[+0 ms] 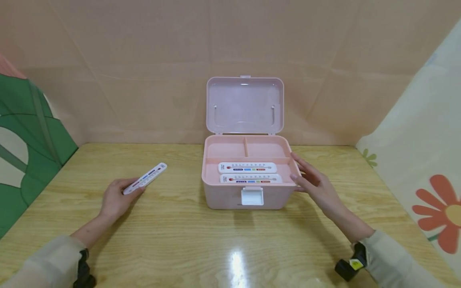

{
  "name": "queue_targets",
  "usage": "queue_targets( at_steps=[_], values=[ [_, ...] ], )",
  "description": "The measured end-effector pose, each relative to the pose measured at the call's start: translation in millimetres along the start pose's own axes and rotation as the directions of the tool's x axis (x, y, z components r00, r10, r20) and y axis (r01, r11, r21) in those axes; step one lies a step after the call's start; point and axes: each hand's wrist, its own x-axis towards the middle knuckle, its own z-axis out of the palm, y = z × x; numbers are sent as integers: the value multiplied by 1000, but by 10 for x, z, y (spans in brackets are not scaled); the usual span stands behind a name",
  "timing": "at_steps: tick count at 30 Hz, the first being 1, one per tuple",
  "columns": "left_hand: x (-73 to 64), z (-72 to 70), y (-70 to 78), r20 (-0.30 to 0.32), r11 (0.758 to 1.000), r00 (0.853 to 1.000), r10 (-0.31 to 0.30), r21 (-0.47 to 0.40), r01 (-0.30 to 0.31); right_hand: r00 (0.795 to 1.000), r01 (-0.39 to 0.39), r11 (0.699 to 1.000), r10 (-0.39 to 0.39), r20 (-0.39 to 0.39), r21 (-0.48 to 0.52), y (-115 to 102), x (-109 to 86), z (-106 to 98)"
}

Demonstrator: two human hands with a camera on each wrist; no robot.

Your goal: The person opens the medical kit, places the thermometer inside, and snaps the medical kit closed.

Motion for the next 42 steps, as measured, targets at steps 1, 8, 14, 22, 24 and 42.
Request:
queue_targets(
  at_steps=[1, 8, 14, 22, 24, 42],
  values=[
    [4, -1, 3, -2, 1000, 1000, 3, -3, -3, 1000, 1, 1000, -1, -1, 2, -1, 1, 1],
    [23, -18, 36, -4, 999, 1000, -12, -37, 11, 1000, 10, 1000, -10, -1, 19, -6, 6, 8],
    [57, -65, 112, 7, 996, 998, -58, -73, 59, 1000, -3, 1000, 3, 1, 3, -9, 3, 5],
    [118, -170, 256, 14, 989, 1000, -9, -150, 11, 1000, -13, 1000, 13, 3, -10, -18, -6, -1],
    [126, -188, 286, 15, 990, 1000, 4, -144, -2, 1000, -12, 1000, 12, 2, -9, -20, -8, 0],
    [131, -334, 568, 55, 992, 998, 41, -121, -34, 1000, -16, 1000, 16, 2, -3, -20, -7, -2]
  ],
)
